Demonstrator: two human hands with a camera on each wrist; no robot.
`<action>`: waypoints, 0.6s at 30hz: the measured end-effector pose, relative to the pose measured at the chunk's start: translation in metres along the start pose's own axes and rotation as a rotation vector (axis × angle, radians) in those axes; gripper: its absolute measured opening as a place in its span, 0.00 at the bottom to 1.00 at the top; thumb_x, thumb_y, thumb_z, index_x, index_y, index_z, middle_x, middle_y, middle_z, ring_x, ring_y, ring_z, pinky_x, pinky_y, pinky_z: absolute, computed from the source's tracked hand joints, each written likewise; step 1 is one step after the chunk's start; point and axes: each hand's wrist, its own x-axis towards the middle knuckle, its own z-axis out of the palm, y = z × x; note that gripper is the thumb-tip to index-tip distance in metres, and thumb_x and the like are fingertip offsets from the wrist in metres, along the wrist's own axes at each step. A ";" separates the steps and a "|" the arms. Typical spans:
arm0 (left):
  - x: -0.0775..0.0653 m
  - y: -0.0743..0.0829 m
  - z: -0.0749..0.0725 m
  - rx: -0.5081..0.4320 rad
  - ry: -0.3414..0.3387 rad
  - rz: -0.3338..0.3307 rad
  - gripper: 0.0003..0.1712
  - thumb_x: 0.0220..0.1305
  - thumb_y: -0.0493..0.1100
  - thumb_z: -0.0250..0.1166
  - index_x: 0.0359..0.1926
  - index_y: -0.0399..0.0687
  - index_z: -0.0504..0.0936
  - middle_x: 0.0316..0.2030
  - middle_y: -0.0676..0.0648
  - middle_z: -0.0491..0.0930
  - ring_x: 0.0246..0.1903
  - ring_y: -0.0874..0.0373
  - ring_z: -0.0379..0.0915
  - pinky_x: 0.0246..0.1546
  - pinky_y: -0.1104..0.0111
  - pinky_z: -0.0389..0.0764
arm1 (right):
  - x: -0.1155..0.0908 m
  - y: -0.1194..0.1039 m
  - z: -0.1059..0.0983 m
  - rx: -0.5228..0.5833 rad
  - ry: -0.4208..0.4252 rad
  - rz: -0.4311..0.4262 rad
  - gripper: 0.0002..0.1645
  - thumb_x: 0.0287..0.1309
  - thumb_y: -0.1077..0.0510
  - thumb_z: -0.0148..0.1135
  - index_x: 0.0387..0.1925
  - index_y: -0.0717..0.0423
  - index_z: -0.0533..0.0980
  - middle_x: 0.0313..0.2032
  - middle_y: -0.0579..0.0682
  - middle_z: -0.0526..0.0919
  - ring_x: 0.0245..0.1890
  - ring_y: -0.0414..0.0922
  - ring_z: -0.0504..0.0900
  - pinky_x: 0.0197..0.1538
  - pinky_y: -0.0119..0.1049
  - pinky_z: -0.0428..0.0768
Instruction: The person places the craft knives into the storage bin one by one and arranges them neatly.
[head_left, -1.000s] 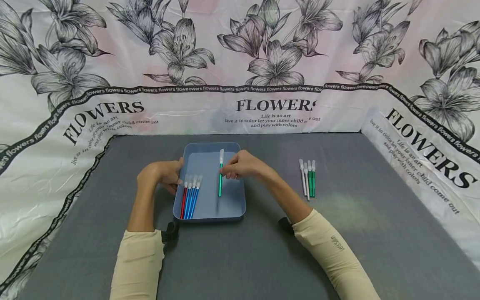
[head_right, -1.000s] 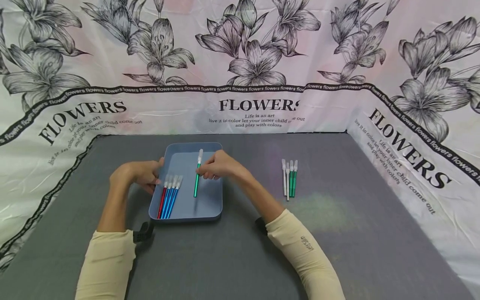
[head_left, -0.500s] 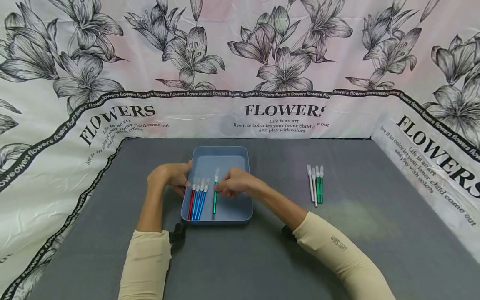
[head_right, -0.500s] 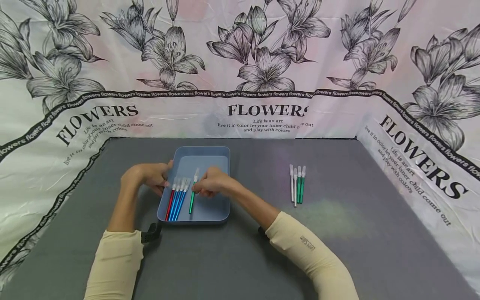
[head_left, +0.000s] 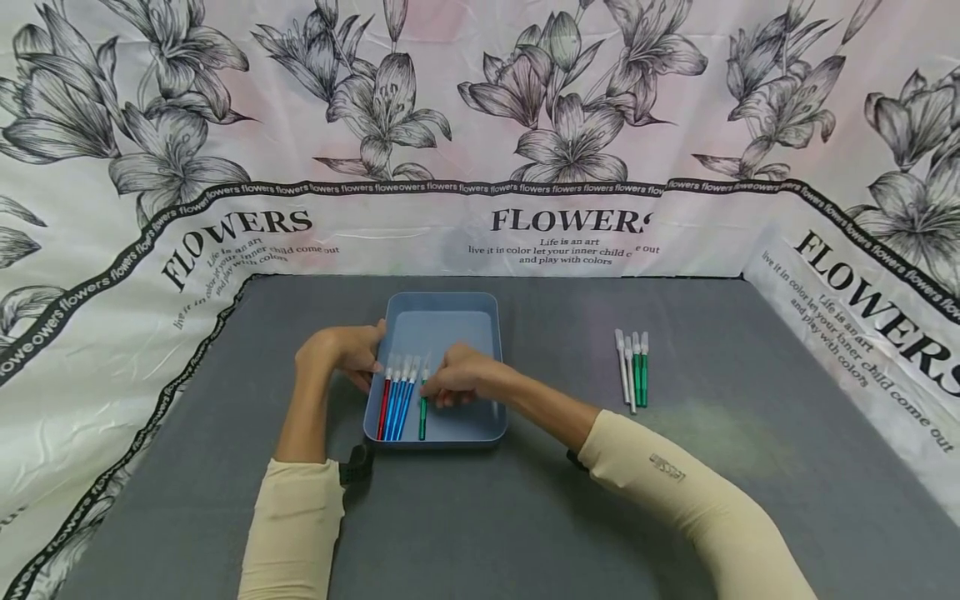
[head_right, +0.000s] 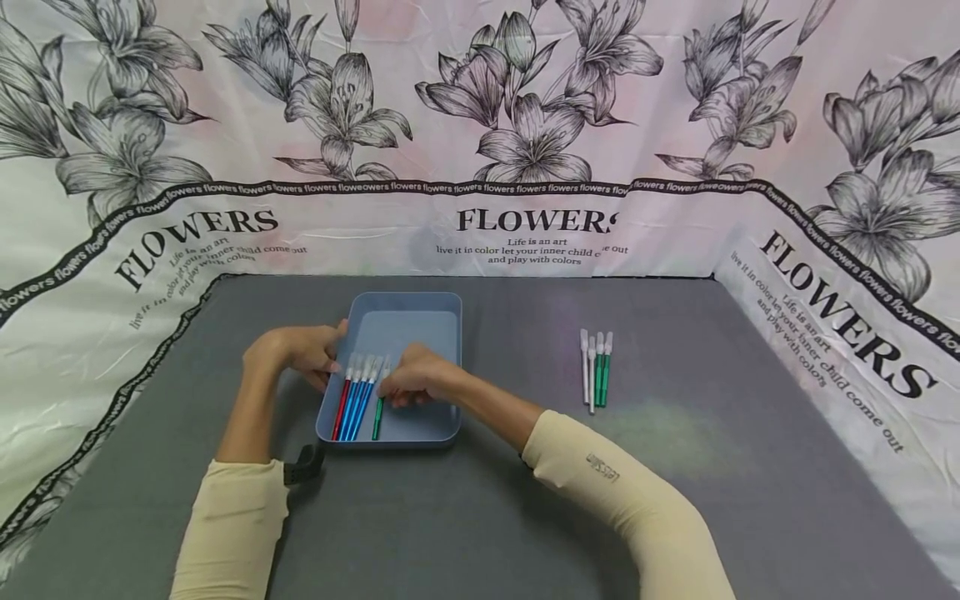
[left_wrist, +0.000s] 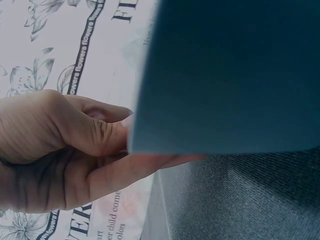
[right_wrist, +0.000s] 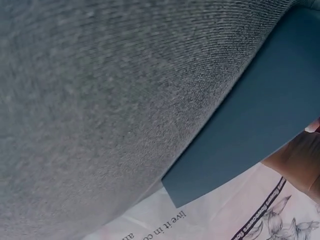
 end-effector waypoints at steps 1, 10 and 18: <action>0.000 0.000 0.000 0.000 0.000 -0.003 0.50 0.79 0.32 0.55 0.83 0.39 0.28 0.50 0.29 0.83 0.37 0.54 0.87 0.44 0.59 0.91 | 0.001 -0.001 0.002 -0.004 0.001 0.007 0.18 0.63 0.54 0.73 0.20 0.60 0.86 0.15 0.46 0.82 0.14 0.38 0.70 0.20 0.29 0.64; 0.001 -0.002 0.000 -0.021 -0.015 -0.007 0.51 0.79 0.32 0.54 0.83 0.41 0.27 0.68 0.22 0.69 0.32 0.57 0.89 0.45 0.61 0.91 | 0.007 -0.002 0.011 -0.002 -0.033 0.027 0.17 0.64 0.55 0.72 0.22 0.60 0.86 0.15 0.47 0.82 0.14 0.37 0.73 0.20 0.29 0.67; 0.002 -0.003 -0.003 -0.031 -0.019 -0.015 0.51 0.79 0.31 0.54 0.83 0.41 0.26 0.81 0.24 0.42 0.35 0.55 0.91 0.44 0.61 0.91 | 0.009 -0.005 0.007 -0.020 -0.104 0.015 0.18 0.67 0.51 0.71 0.26 0.60 0.86 0.17 0.46 0.82 0.15 0.37 0.73 0.20 0.29 0.68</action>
